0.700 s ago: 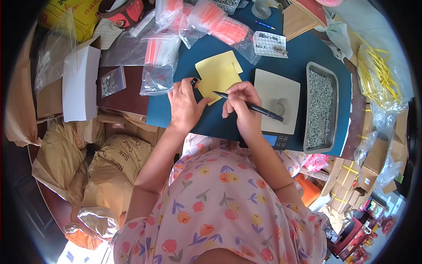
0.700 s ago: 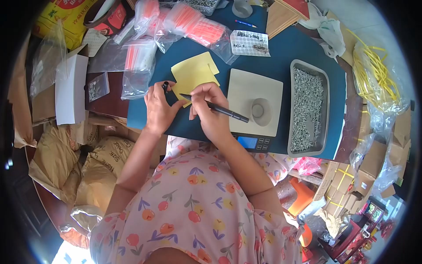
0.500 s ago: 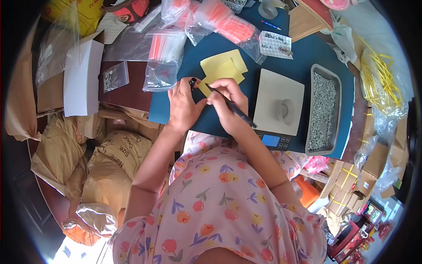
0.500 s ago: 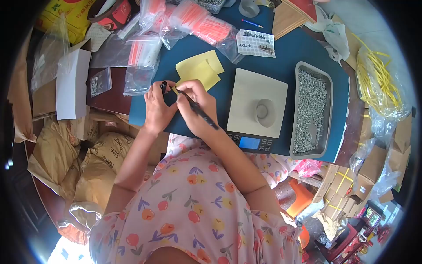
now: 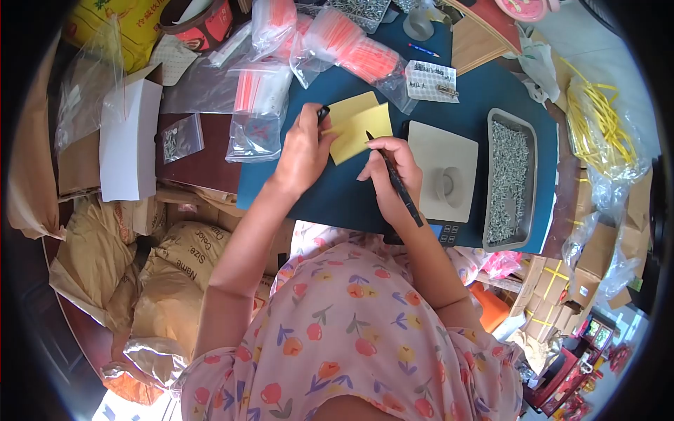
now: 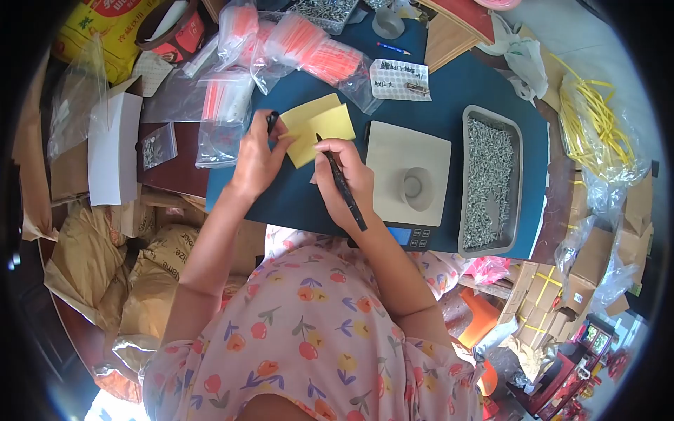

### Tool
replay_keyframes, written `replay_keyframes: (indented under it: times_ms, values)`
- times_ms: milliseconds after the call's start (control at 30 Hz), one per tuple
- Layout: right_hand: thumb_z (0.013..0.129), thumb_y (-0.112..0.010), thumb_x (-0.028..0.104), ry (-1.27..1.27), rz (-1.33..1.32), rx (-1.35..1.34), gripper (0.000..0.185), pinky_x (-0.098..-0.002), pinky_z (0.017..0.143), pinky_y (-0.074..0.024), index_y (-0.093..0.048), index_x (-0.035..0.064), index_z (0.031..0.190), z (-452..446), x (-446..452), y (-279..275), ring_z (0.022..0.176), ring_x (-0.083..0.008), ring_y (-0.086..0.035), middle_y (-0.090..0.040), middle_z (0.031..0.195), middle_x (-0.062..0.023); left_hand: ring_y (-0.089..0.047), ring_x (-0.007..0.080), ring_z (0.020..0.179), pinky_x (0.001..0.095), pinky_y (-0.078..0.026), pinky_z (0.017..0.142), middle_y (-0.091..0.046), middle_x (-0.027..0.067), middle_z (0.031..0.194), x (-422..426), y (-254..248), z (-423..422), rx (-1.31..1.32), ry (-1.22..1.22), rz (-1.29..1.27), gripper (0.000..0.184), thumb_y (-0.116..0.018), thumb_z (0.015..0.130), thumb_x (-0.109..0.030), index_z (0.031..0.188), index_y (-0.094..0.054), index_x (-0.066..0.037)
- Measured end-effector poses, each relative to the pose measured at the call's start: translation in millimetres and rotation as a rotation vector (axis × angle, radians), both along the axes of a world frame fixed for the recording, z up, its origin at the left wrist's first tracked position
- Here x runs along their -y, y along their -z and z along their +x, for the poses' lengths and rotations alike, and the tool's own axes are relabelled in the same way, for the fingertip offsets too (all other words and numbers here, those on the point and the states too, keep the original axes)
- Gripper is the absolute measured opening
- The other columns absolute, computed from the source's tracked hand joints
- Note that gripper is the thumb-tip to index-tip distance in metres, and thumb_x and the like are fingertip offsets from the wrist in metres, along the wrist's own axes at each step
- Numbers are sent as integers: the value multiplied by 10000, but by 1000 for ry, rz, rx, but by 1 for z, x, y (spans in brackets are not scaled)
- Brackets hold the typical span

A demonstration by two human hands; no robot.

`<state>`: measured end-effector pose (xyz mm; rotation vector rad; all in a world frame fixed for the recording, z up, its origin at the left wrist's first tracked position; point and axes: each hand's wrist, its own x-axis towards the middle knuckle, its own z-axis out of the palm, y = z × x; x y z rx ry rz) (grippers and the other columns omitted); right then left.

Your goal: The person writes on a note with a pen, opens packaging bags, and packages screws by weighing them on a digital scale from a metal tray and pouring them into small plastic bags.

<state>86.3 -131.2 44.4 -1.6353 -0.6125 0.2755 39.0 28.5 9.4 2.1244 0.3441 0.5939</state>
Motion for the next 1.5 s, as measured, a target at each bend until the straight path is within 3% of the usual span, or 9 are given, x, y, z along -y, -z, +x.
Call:
replay_keyframes:
  times_ms: [167,367,467,633,867,1033,1133,1367,1500]
  values:
    - [886,-554,36,-10,-85,85,145,-225,543,-440,-550,35,1031,1,7,-2,584,-82,-570,-567,668,-39,-602,338,818,402,-494,714,-550,208,1004,-18,13,38,-131,-6,117,401,-693,750,-14,1069,-451,14]
    - [877,-562,29,-7,-94,69,151,-234,547,-446,-566,53,1026,-2,14,-6,585,-89,-569,-567,677,-36,-538,336,969,423,-412,856,-564,144,1014,-9,-12,40,-342,-70,392,564,-817,649,-242,1031,-472,-11]
    - [856,-579,17,-12,-133,79,175,-254,546,-447,-569,61,1024,-3,17,-10,580,-118,-573,-570,677,-54,-534,316,1008,412,-393,892,-566,149,1064,-8,-16,46,-529,-49,301,619,-853,591,-271,1023,-478,-35]
    - [778,-631,4,-45,-245,247,251,-336,578,-455,-575,73,1013,-2,21,-25,629,-260,-583,-597,720,-105,-552,365,994,406,-447,846,-575,160,1045,-8,-11,46,-427,-21,194,572,-841,616,-218,997,-459,-30]
    - [791,-633,10,-119,-260,531,273,-326,680,-466,-572,73,1050,21,38,-51,701,-242,-600,-624,794,-76,-595,385,823,388,-484,738,-590,174,857,-17,-23,35,-388,116,-105,467,-790,658,-108,945,-435,-10]
    - [775,-643,9,-74,-277,639,303,-354,687,-455,-556,73,1058,40,50,-61,725,-256,-615,-634,823,-79,-507,111,716,280,-447,642,-538,53,782,-39,-26,41,-174,184,-400,393,-794,689,-97,885,-461,-27]
    - [773,-639,7,-35,-283,656,303,-360,687,-457,-560,72,1058,49,58,-62,745,-265,-616,-635,835,-79,-508,119,711,285,-447,639,-530,53,780,-52,-31,71,-28,156,-421,392,-796,687,-92,881,-461,-26]
    - [769,-648,21,9,-310,604,306,-352,709,-456,-571,70,1061,45,81,-74,761,-266,-617,-639,845,-87,-590,280,797,381,-467,720,-596,137,864,-98,-47,204,-98,-126,98,405,-761,724,-238,939,-504,-12]
    - [880,-519,101,44,-251,307,231,-311,727,-444,-550,64,1106,51,106,-74,732,-193,-595,-633,838,-73,-528,335,1025,480,-394,834,-592,165,993,-77,-56,211,-64,-357,756,313,-588,856,-310,949,-530,-17]
